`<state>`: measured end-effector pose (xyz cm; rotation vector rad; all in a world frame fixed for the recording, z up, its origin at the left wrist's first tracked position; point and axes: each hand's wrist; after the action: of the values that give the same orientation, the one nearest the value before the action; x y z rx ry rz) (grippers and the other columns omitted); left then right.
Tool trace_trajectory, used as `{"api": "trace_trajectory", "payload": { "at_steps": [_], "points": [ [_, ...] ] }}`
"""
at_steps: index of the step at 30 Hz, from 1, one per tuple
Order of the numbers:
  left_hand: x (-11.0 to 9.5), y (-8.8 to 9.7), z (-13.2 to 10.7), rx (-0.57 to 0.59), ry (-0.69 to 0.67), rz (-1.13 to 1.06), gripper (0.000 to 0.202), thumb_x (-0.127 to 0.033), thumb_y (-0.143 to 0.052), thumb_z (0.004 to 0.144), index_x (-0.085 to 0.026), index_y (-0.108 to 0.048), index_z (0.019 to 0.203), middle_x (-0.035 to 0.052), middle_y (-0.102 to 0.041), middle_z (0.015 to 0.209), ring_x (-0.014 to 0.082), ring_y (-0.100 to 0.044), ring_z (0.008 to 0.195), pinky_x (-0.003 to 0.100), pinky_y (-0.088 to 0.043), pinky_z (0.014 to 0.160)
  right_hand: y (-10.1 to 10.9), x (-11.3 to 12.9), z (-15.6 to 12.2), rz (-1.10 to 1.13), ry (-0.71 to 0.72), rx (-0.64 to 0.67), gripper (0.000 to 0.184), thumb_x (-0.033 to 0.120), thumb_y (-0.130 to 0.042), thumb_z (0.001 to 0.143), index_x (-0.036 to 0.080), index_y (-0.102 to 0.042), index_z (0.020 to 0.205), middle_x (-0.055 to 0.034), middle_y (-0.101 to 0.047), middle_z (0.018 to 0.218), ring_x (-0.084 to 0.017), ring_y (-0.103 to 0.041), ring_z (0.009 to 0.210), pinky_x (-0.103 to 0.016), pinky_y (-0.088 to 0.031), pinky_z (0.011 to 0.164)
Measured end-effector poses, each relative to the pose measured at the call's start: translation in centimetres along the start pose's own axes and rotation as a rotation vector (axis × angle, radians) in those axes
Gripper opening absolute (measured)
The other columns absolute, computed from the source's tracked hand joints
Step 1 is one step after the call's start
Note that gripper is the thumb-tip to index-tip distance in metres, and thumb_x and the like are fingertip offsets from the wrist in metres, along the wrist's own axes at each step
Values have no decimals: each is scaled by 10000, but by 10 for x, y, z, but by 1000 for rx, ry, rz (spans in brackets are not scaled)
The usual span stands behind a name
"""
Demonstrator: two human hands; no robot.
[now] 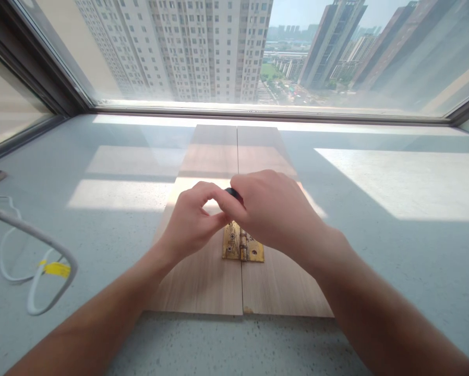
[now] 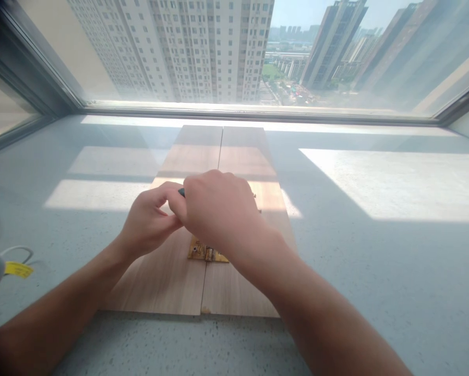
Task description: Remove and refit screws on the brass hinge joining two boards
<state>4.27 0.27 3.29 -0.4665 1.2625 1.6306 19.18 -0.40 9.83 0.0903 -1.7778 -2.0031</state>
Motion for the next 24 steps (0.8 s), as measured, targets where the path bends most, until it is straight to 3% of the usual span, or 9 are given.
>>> {"api": "trace_trajectory", "payload": {
  "at_steps": [2,4,9,11,13,19,24],
  "points": [
    [-3,-1,1,-46,31,35,109,-196,-714,707,-172,-612,677,-16,-630,704,140,-551,704,245,-393,589,1,0,0,-1,52,34,387,369,-420,905,197,-358,564,14,-433,528,-105,-268,478,-287,-178,485],
    [-4,1,5,0,36,26,116,-212,-717,708,-172,-608,699,-26,-620,702,131,-540,691,244,-398,605,5,-2,0,20,99,76,348,332,-422,910,194,-374,594,11,-467,568,-105,-304,503,-284,-204,502],
    [0,15,20,463,-51,-224,75,-233,-638,817,-188,-644,877,-17,-665,865,134,-589,808,244,-465,734,11,-11,-2,88,178,118,330,324,-424,921,183,-420,622,-2,-511,630,-108,-389,576,-272,-248,544],
    [4,19,24,531,-39,-265,82,-254,-620,845,-178,-650,832,-17,-657,801,131,-592,773,236,-468,700,10,-13,-1,105,185,98,333,343,-429,915,183,-421,623,1,-511,633,-106,-386,577,-274,-242,544],
    [8,21,24,486,-15,-272,117,-275,-656,828,-170,-649,778,-12,-648,755,131,-588,737,230,-465,656,6,-12,0,128,153,54,343,371,-449,895,183,-428,609,11,-503,601,-102,-379,560,-276,-229,536],
    [15,19,15,172,-22,-141,150,-308,-748,744,-172,-683,752,10,-694,768,146,-601,720,252,-462,639,-1,-5,2,95,56,20,525,593,-460,851,191,-435,515,20,-428,451,-101,-301,456,-283,-174,483],
    [6,9,14,95,-63,13,162,-191,-734,690,-157,-603,601,-14,-621,643,118,-523,613,236,-379,528,-3,-2,1,54,-20,-58,598,628,-460,834,182,-362,449,15,-377,413,-92,-268,440,-280,-176,476]
  ]
}}
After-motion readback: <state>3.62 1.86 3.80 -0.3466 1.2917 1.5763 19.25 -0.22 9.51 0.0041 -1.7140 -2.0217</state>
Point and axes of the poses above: each hand's wrist, its own z-axis towards the middle knuckle, its own y-axis out of the back of the hand, x = y × z
